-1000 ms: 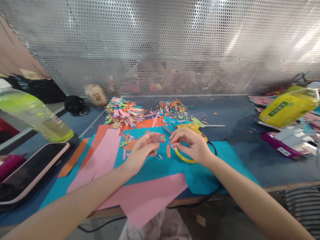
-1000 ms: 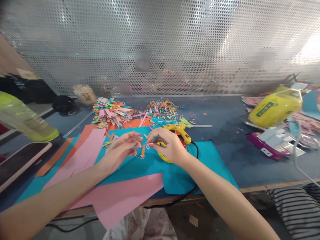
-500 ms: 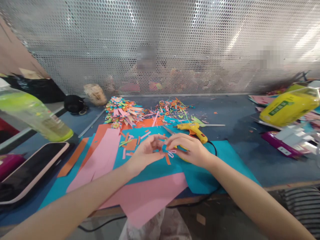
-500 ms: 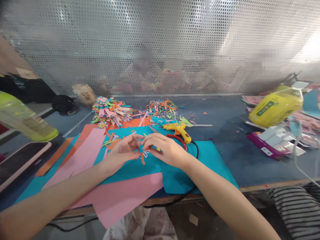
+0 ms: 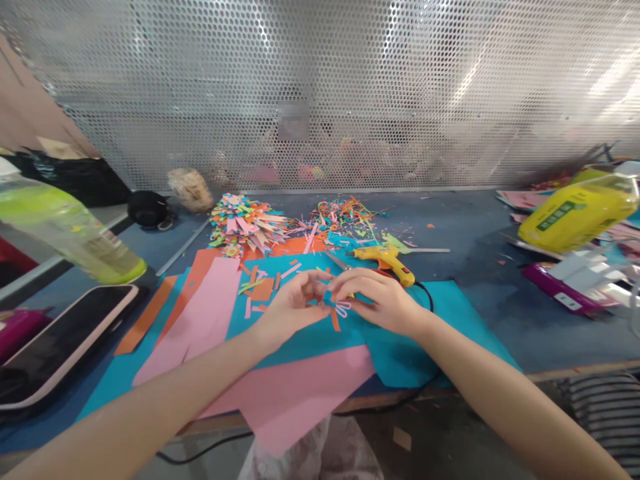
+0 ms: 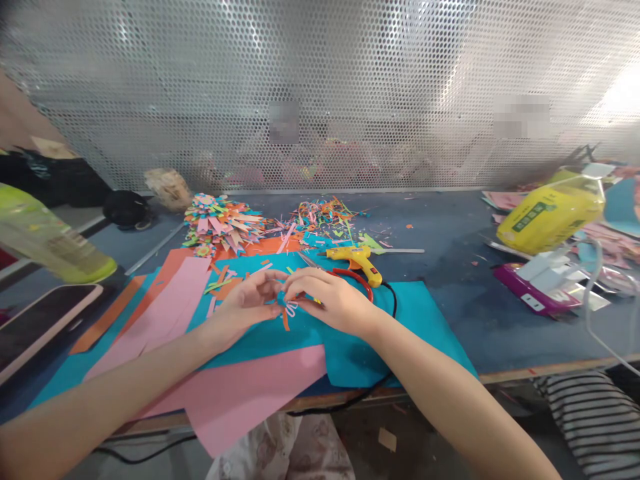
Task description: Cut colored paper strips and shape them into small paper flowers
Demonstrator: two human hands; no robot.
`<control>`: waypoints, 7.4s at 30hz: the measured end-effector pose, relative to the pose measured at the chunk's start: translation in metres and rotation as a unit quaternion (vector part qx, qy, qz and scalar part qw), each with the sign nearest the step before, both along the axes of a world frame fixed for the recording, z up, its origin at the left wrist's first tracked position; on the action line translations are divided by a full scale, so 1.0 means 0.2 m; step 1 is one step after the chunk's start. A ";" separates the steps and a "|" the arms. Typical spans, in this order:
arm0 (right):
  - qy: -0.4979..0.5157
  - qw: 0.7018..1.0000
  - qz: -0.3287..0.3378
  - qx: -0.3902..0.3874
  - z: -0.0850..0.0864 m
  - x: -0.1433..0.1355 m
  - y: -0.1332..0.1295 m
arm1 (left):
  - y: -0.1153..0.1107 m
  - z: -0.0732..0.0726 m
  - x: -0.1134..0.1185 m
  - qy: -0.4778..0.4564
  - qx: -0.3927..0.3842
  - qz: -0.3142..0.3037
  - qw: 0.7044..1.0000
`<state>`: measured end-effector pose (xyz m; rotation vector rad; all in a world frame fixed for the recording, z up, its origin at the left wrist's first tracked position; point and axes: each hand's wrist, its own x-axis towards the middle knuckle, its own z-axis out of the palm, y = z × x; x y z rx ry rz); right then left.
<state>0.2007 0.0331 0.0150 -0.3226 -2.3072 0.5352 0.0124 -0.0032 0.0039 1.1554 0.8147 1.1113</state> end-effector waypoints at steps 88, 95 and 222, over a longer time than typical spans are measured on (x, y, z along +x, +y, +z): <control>-0.056 0.886 -0.343 0.307 0.00 0.09 0.11 | 0.12 -0.05 -0.10 -0.064 -0.098 0.225 0.967; -0.085 0.879 -0.349 0.314 0.01 0.07 0.07 | 0.11 -0.04 -0.09 -0.057 -0.110 0.235 0.964; -0.111 0.958 -0.144 0.221 0.00 0.02 0.10 | 0.05 -0.02 -0.01 -0.087 -0.138 0.081 0.983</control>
